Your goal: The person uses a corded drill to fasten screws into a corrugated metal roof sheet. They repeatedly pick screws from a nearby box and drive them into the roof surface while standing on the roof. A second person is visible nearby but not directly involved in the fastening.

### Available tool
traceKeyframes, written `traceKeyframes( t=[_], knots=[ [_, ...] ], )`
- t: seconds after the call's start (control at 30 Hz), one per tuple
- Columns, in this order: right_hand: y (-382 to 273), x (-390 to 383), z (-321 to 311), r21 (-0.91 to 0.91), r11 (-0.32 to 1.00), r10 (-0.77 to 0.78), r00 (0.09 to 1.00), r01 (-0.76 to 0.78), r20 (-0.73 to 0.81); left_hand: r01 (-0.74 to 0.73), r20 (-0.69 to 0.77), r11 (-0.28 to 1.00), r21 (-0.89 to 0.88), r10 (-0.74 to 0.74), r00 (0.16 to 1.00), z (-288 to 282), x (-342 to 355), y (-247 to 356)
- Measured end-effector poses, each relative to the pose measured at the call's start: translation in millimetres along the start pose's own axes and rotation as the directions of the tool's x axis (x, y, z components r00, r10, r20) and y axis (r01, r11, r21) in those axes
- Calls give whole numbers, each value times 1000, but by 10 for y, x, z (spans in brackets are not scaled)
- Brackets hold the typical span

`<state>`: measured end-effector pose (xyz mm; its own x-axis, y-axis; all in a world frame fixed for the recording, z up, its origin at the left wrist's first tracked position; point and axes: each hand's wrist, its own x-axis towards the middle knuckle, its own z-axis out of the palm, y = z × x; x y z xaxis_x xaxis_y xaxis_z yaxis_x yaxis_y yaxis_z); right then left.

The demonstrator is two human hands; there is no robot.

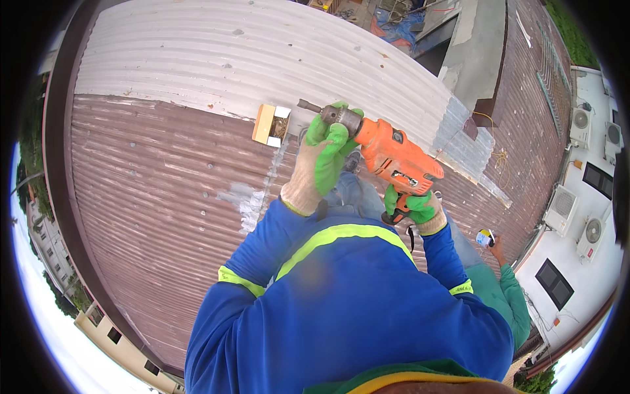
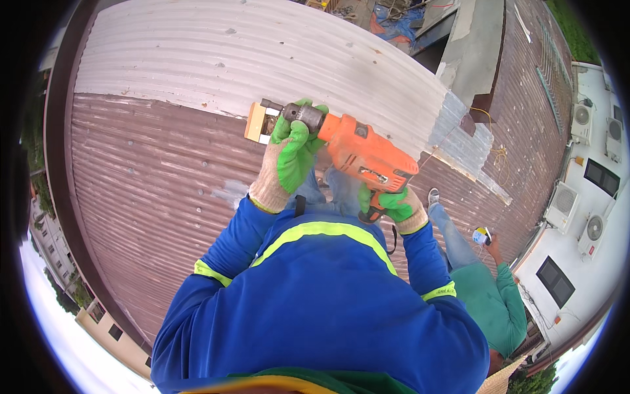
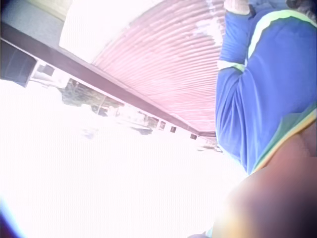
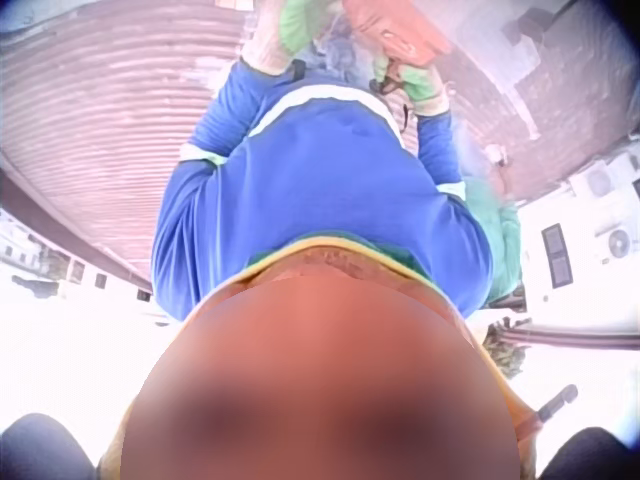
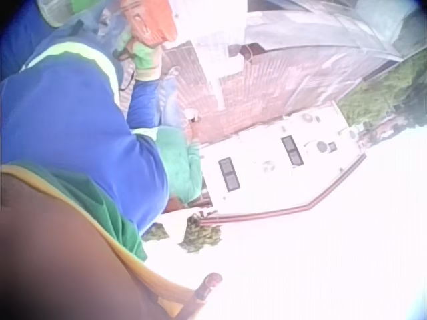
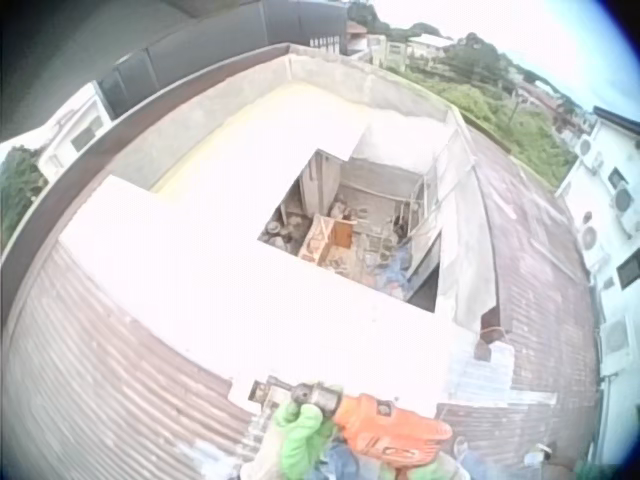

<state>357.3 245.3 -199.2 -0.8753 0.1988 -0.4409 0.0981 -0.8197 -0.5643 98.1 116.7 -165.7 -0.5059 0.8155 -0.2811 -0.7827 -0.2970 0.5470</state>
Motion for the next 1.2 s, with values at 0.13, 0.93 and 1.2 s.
traceKeyframes(
  t=[0.13, 0.93, 1.2],
  knots=[
    [-127, 3, 60, -201, 979, 11, 995, -31, -97, 43, -101, 999, 34, -39, 994, -13, 7, -139],
    [3664, 2597, -2553, -837, -34, 156, 824, -546, -544, 673, -531, 585, -452, -783, 324, -5390, 957, -3641],
    [3773, 2867, -2729, -814, -65, 266, 776, -577, -572, 641, -574, 633, -434, -742, 345, -5757, 1027, -3853]
  ],
)
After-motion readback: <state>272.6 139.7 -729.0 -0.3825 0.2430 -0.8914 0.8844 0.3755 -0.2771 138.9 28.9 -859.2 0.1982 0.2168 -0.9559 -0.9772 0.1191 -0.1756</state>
